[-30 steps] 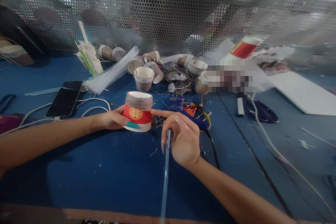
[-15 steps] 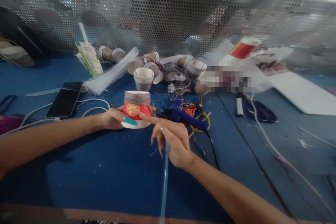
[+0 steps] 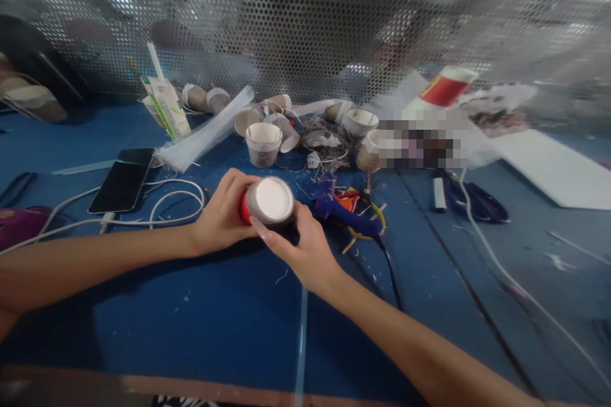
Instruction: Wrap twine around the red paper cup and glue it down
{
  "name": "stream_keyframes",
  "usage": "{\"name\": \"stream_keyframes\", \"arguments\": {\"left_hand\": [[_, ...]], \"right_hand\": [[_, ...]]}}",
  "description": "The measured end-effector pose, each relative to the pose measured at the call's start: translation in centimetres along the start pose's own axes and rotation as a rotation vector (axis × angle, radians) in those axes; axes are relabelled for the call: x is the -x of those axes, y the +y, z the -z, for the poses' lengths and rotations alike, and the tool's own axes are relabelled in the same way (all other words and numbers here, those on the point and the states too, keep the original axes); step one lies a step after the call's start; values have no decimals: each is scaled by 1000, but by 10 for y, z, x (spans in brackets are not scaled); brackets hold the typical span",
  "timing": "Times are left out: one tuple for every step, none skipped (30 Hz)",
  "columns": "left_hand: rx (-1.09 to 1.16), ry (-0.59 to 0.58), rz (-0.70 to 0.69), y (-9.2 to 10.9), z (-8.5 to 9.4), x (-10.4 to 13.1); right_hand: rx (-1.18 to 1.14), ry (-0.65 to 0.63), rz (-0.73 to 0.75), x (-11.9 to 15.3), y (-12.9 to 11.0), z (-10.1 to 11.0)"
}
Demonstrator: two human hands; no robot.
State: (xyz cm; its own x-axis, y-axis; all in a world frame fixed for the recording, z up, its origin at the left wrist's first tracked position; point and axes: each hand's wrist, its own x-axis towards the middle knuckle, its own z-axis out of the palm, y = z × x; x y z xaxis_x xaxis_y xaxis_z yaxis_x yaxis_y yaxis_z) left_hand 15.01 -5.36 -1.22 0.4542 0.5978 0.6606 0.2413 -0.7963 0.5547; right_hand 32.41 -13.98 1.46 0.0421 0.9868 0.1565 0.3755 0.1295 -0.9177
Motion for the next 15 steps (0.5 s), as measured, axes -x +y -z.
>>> {"name": "stream_keyframes", "arguments": {"left_hand": [[-68, 4, -54, 2, -1, 1], [-119, 19, -101, 3, -1, 2], [-152, 44, -139, 5, -2, 3], [-168, 71, -167, 6, -3, 3], [-170, 95, -187, 7, -3, 3], [-162, 109, -199, 7, -4, 2], [-148, 115, -204, 8, -3, 2], [-129, 112, -205, 8, -2, 2], [-107, 102, -204, 9, -1, 2], [-84, 88, -204, 9, 0, 2], [-61, 72, -207, 9, 2, 2], [-40, 57, -214, 9, 3, 3], [-20, 47, -224, 9, 4, 3], [3, 45, -236, 9, 6, 3], [30, 55, -246, 9, 7, 4]], "right_hand": [[-44, -19, -13, 1, -1, -1], [-92, -30, -28, 1, -1, -1], [-140, -31, -50, 1, -2, -2], [-186, -24, -81, 0, -2, -3], [-230, -12, -114, 0, -2, -3], [-276, 3, -145, -1, -2, -4], [-323, 16, -172, -1, -2, -4], [-368, 25, -197, -2, -3, -4], [-408, 29, -219, -2, -3, -4], [-446, 28, -239, -2, -4, -3], [-487, 23, -255, -3, -4, -3], [-532, 17, -266, -4, -5, -2], [-581, 6, -270, -5, -5, -2], [-630, -7, -268, -6, -6, -2], [-674, -21, -264, -8, -6, -1]]}}
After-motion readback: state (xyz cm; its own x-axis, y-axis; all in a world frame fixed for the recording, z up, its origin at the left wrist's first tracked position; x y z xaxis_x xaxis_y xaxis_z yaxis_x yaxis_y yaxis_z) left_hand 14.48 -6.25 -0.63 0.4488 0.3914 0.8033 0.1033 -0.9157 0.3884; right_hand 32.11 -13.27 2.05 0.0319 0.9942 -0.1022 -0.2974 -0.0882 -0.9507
